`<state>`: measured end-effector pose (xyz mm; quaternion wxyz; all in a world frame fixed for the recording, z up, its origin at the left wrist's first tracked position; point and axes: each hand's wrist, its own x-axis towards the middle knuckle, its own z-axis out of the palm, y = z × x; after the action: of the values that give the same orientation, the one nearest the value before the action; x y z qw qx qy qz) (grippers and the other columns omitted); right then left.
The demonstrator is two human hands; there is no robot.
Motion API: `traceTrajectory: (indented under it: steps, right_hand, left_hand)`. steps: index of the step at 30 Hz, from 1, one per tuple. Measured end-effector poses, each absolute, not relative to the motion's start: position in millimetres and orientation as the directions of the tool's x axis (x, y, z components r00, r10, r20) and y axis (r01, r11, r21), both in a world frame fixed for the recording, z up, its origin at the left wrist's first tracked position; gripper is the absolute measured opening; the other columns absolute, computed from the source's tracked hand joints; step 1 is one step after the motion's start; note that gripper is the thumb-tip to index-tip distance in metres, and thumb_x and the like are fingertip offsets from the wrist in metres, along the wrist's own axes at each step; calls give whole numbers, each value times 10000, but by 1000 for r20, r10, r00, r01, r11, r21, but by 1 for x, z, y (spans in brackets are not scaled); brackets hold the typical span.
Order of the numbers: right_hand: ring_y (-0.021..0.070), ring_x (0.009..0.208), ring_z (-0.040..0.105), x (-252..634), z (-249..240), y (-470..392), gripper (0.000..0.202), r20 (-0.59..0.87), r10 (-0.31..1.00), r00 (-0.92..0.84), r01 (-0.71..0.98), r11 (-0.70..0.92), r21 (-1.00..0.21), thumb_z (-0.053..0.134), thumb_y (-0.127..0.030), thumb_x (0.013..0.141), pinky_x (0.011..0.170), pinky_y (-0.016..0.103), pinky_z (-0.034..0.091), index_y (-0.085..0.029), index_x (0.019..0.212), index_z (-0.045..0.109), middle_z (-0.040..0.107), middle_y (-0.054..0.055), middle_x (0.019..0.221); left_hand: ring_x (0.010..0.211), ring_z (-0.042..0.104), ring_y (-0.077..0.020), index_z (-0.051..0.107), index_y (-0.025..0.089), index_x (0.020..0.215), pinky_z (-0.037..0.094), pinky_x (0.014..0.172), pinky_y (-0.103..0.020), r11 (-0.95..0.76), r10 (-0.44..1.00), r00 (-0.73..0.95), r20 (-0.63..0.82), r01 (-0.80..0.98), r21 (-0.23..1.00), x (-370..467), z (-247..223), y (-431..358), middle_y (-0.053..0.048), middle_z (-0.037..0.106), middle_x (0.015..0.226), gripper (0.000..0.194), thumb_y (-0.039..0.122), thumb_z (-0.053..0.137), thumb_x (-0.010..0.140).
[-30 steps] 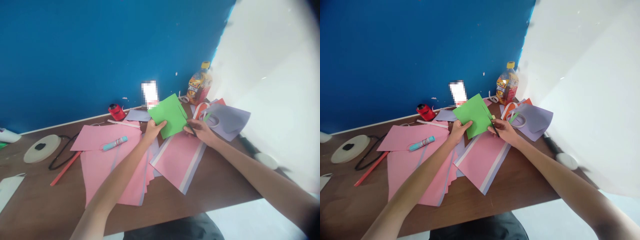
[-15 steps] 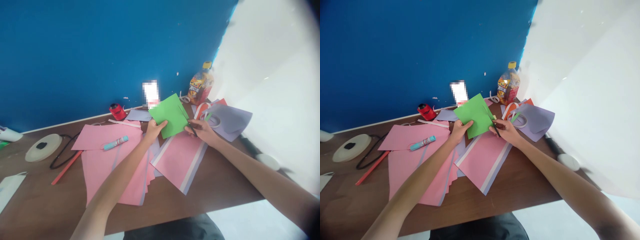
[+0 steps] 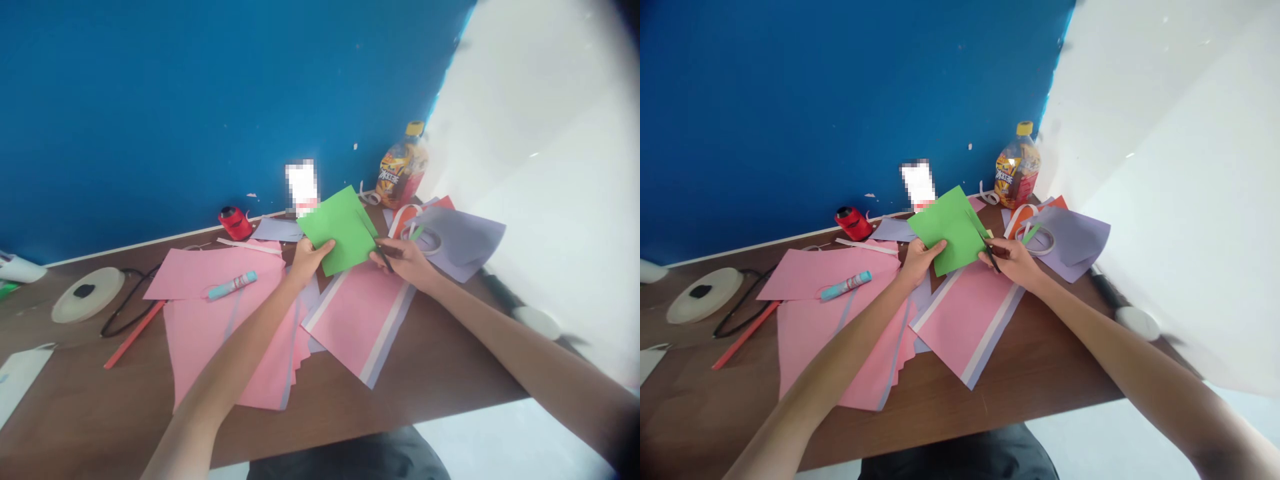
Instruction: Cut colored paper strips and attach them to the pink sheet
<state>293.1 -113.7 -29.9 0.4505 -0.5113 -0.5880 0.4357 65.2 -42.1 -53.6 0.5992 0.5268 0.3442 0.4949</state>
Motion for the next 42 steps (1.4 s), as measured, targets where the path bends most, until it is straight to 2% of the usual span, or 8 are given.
traceTrajectory:
  steps: [9,15,20,27,34,39,42]
  right_hand:
    - [94,481,486,296,-32,-112,260,108,989,-105,259,132,-957,705,-417,766,497,268,424,-178,860,664,573,-10,614]
    - [97,478,505,296,-33,-111,289,101,990,-101,259,124,-958,727,-401,736,483,263,423,-169,897,667,592,-8,615]
    - [130,473,545,297,-36,-112,374,53,993,-110,195,73,-978,756,-397,715,445,273,421,-158,976,635,632,17,622]
    - [156,484,578,298,-35,-111,373,47,987,-152,170,73,-983,746,-432,741,444,290,439,-183,989,620,647,21,649]
    - [121,472,488,292,-21,-116,395,8,995,-99,128,21,-992,742,-513,715,413,278,401,-201,910,599,527,-17,642]
    - [118,574,415,292,-19,-116,380,92,990,-109,212,114,-970,723,-544,720,512,276,385,-198,781,577,461,-17,654]
    - [123,593,394,291,-18,-116,403,96,989,-109,238,119,-964,684,-580,745,533,283,358,-197,761,561,440,-12,649]
  left_hand:
    - [1104,647,-270,706,154,1079,491,983,-414,-70,954,269,135,-238,969,66,-53,-44,-120,697,1187,469,384,801,682]
    - [1096,654,-283,716,160,1069,484,985,-435,-50,959,258,115,-244,969,66,-53,-43,-122,702,1172,477,384,816,660]
    - [1081,659,-271,717,154,1044,493,969,-416,-41,957,268,107,-243,969,66,-54,-42,-120,704,1171,451,368,818,660]
    - [1052,665,-266,715,149,1014,508,930,-404,-36,948,299,106,-229,973,65,-51,-44,-130,708,1154,437,344,828,641]
    - [998,681,-277,718,138,986,521,904,-417,-1,943,326,69,-204,979,65,-48,-46,-133,724,1104,473,362,855,592]
    - [1010,677,-288,701,138,1038,527,904,-428,-12,913,401,80,-170,985,65,-47,-49,-135,717,1124,509,357,852,604]
    - [1018,675,-293,699,139,1040,525,914,-438,-17,906,412,92,-181,983,66,-47,-49,-139,713,1130,502,362,846,615]
